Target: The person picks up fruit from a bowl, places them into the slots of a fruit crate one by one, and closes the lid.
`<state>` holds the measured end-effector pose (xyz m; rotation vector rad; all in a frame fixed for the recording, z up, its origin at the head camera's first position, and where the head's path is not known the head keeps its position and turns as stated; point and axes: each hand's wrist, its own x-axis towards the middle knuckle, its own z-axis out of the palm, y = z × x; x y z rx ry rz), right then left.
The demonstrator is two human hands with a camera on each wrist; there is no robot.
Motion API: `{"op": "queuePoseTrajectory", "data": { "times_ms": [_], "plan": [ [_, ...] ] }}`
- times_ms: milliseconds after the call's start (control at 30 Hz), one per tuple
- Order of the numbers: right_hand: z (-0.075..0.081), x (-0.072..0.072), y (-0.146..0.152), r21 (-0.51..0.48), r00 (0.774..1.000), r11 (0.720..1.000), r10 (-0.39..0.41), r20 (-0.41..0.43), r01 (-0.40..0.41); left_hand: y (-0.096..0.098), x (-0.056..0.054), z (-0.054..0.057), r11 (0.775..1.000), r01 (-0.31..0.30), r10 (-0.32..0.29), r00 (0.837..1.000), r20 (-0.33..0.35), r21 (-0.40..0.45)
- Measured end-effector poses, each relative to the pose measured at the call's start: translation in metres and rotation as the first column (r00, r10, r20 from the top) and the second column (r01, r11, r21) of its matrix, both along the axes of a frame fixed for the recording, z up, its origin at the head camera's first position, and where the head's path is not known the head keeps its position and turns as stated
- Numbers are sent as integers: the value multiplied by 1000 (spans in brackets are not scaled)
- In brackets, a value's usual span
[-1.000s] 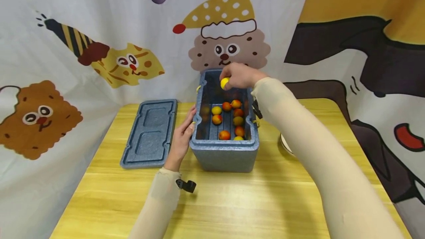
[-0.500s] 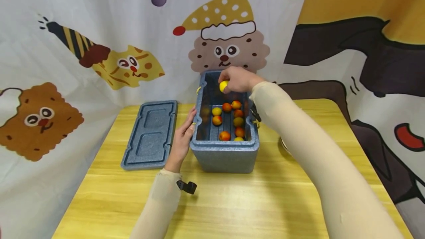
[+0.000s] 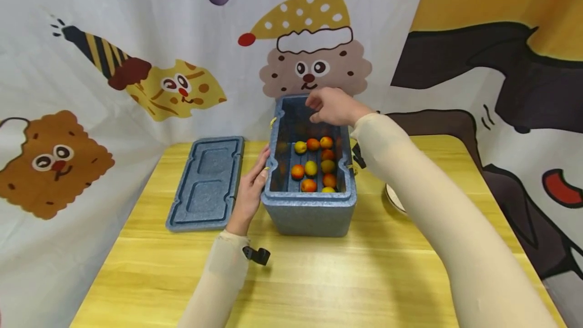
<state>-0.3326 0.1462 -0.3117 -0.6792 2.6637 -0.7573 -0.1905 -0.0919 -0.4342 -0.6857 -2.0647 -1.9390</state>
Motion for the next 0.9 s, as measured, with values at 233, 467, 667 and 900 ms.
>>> {"op": "queuePoseTrajectory", "data": {
  "times_ms": [233, 467, 667, 900],
  "plan": [
    [3, 15, 19, -26, 995, 999, 30, -93, -33, 2, -3, 1, 1000, 8, -8, 1000, 2, -18],
    [7, 37, 34, -17, 993, 1000, 19, -114, -21, 1, -3, 2, 999, 15, -14, 1000, 25, -36],
    [6, 58, 35, -107, 992, 994, 5, -123, -18, -1, -1, 0, 1000, 7, -7, 1000, 20, -15],
    [-2, 114, 29, -244, 982, 970, -66, -176, 21, -3, 0, 2, 1000, 1, -1, 1000, 24, -19]
  ]
}}
